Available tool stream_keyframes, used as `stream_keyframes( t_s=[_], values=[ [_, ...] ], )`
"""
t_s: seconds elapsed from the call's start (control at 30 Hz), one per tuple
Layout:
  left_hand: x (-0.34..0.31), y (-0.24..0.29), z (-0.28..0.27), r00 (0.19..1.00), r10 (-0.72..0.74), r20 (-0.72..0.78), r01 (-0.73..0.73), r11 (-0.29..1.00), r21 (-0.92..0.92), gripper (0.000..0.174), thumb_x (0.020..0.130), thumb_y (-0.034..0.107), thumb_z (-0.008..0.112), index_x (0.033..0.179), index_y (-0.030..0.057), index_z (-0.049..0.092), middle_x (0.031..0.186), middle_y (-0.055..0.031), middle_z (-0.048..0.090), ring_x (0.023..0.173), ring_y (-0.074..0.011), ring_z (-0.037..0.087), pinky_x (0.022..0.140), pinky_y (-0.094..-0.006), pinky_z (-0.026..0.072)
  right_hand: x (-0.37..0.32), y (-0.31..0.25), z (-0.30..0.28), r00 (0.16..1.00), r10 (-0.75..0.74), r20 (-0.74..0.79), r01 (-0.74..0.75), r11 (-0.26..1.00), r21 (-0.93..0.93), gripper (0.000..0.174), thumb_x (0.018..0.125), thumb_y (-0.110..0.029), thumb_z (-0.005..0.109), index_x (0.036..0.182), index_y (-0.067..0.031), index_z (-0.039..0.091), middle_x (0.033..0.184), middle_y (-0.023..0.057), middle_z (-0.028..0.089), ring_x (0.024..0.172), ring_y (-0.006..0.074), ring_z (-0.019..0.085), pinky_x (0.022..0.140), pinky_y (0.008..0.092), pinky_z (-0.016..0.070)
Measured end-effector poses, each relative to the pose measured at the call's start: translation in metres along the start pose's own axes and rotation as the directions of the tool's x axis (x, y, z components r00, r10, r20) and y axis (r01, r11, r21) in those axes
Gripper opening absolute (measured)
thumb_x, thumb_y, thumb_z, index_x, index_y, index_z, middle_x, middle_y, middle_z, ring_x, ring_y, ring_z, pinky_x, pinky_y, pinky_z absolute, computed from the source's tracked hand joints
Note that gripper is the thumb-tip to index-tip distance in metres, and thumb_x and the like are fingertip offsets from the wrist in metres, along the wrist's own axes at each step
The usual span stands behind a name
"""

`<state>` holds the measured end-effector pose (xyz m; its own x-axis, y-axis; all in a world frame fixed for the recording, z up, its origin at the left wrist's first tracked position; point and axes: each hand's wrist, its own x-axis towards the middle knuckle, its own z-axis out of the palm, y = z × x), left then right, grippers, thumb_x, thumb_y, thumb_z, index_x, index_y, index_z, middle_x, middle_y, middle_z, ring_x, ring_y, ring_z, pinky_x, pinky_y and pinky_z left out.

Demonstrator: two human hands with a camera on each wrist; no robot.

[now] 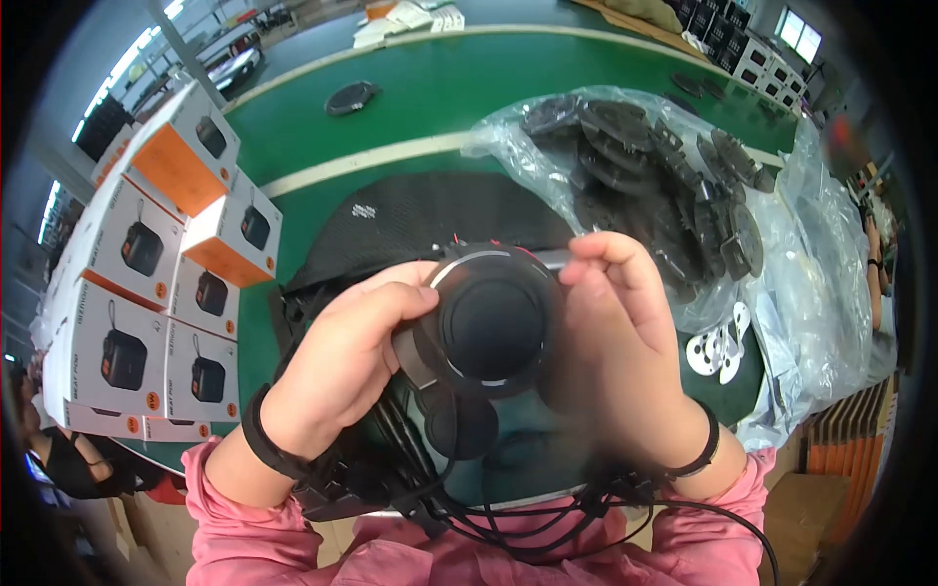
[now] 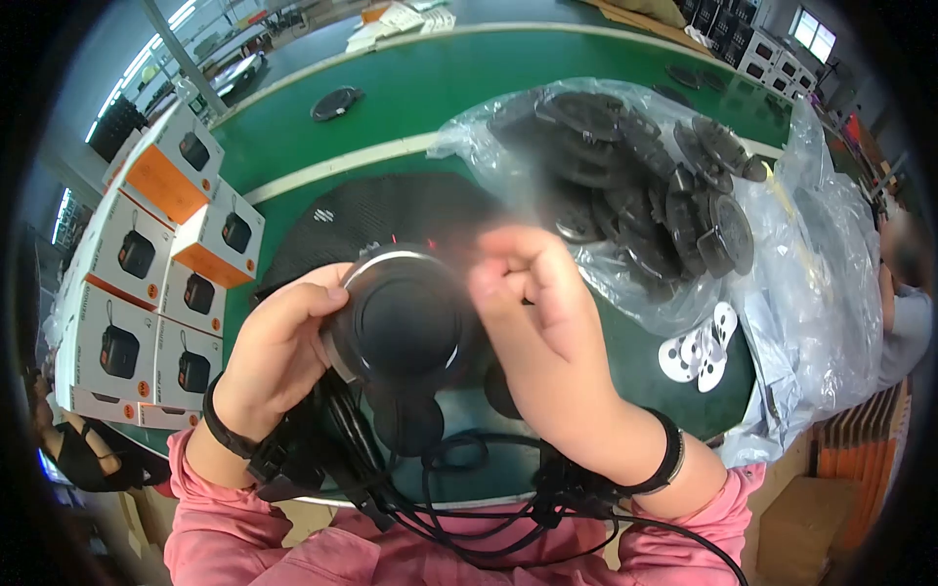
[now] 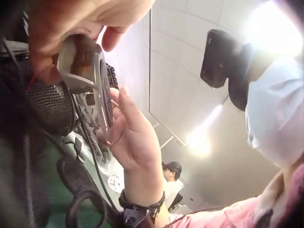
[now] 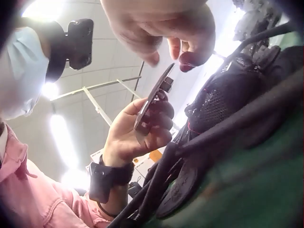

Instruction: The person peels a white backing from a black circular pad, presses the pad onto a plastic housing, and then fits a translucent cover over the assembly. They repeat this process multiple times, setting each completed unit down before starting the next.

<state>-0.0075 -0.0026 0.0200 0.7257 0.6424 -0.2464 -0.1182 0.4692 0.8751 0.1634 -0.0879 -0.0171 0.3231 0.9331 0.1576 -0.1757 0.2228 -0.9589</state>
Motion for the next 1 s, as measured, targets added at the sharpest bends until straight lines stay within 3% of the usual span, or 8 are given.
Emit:
stream_keyframes(
  t_s=[0.2, 0.43, 0.6, 0.67, 0.73, 0.8, 0.87, 1.0],
  values=[
    [0.061, 0.051, -0.041, 0.959, 0.268, -0.088, -0.279, 0.948, -0.152, 0.021, 0.085, 0.009, 0.046, 0.101, -0.0035, 0.050, 0.095, -0.0103, 0.056, 0.086, -0.0190, 0.057, 0.077, -0.0297, 0.0499, 0.001, -0.001, -0.004, 0.993, 0.111, 0.042, -0.116, 0.982, 0.150, 0.022, 0.089, -0.021, 0.045, 0.106, -0.0067, 0.046, 0.090, -0.0015, 0.049, 0.068, 0.0024, 0.042, 0.053, 0.0156, 0.0320],
    [0.173, 0.093, -0.169, 0.840, 0.116, -0.529, -0.042, 0.988, 0.151, 0.018, 0.083, 0.023, 0.052, 0.085, 0.0054, 0.048, 0.082, -0.0058, 0.053, 0.054, -0.0228, 0.055, 0.046, -0.0318, 0.0483, 0.006, -0.001, -0.009, 0.996, 0.081, 0.047, -0.087, 0.985, 0.150, 0.019, 0.090, -0.020, 0.043, 0.100, -0.0066, 0.051, 0.085, 0.0003, 0.053, 0.061, 0.0019, 0.042, 0.049, 0.0151, 0.0294],
    [0.190, 0.089, -0.213, 0.632, 0.152, -0.760, 0.056, 0.969, 0.240, 0.044, 0.079, 0.025, 0.056, 0.113, 0.0010, 0.043, 0.111, -0.0126, 0.048, 0.095, -0.0269, 0.047, 0.076, -0.0414, 0.0416, 0.015, -0.005, -0.014, 0.998, -0.023, -0.061, 0.032, 0.989, 0.142, 0.019, 0.089, -0.019, 0.044, 0.096, -0.0043, 0.054, 0.078, 0.0009, 0.055, 0.055, 0.0023, 0.041, 0.047, 0.0154, 0.0297],
    [0.189, 0.097, -0.217, 0.806, 0.114, -0.580, 0.117, 0.931, 0.345, 0.046, 0.077, 0.025, 0.059, 0.113, 0.0024, 0.043, 0.114, -0.0098, 0.046, 0.087, -0.0236, 0.050, 0.073, -0.0377, 0.0428, 0.013, -0.010, -0.016, 1.000, 0.026, -0.016, -0.025, 0.997, 0.076, 0.018, 0.087, -0.019, 0.046, 0.092, -0.0043, 0.055, 0.079, 0.0012, 0.056, 0.061, 0.0041, 0.047, 0.050, 0.0163, 0.0310],
    [0.161, 0.096, -0.160, 0.832, 0.266, -0.487, -0.011, 0.886, 0.464, 0.026, 0.081, 0.030, 0.053, 0.091, 0.0058, 0.055, 0.086, -0.0009, 0.052, 0.077, -0.0168, 0.052, 0.073, -0.0296, 0.0424, 0.011, -0.005, -0.018, 0.997, 0.016, 0.070, -0.006, 0.990, -0.139, 0.014, 0.083, -0.017, 0.051, 0.088, -0.0042, 0.056, 0.077, 0.0025, 0.056, 0.061, 0.0073, 0.049, 0.050, 0.0189, 0.0341],
    [0.135, 0.090, -0.106, 0.844, 0.445, -0.299, -0.250, 0.820, 0.515, 0.029, 0.083, 0.028, 0.050, 0.099, 0.0042, 0.056, 0.096, -0.0029, 0.056, 0.082, -0.0129, 0.054, 0.074, -0.0263, 0.0414, 0.010, -0.003, -0.023, 0.987, 0.013, 0.162, 0.044, 0.939, -0.342, 0.011, 0.080, -0.014, 0.055, 0.084, -0.0040, 0.058, 0.075, 0.0038, 0.057, 0.061, 0.0105, 0.051, 0.051, 0.0215, 0.0372],
    [0.093, 0.078, -0.045, 0.857, 0.513, -0.052, -0.376, 0.691, 0.618, 0.035, 0.085, 0.028, 0.047, 0.109, 0.0028, 0.053, 0.103, -0.0041, 0.057, 0.087, -0.0113, 0.054, 0.074, -0.0239, 0.0412, 0.008, -0.007, -0.035, 0.862, -0.038, 0.506, 0.475, 0.411, -0.778, 0.013, 0.069, -0.010, 0.063, 0.078, -0.0031, 0.058, 0.072, 0.0078, 0.055, 0.064, 0.0196, 0.054, 0.056, 0.0284, 0.0424],
    [0.026, 0.033, 0.029, 0.911, 0.388, 0.138, -0.353, 0.566, 0.745, 0.025, 0.082, 0.019, 0.049, 0.096, 0.0002, 0.059, 0.096, -0.0050, 0.057, 0.086, -0.0130, 0.053, 0.075, -0.0240, 0.0403, 0.001, -0.020, -0.045, 0.869, 0.222, 0.442, 0.410, 0.177, -0.895, 0.017, 0.062, -0.014, 0.063, 0.074, -0.0033, 0.056, 0.072, 0.0111, 0.054, 0.071, 0.0287, 0.055, 0.062, 0.0351, 0.0439]
  ],
)
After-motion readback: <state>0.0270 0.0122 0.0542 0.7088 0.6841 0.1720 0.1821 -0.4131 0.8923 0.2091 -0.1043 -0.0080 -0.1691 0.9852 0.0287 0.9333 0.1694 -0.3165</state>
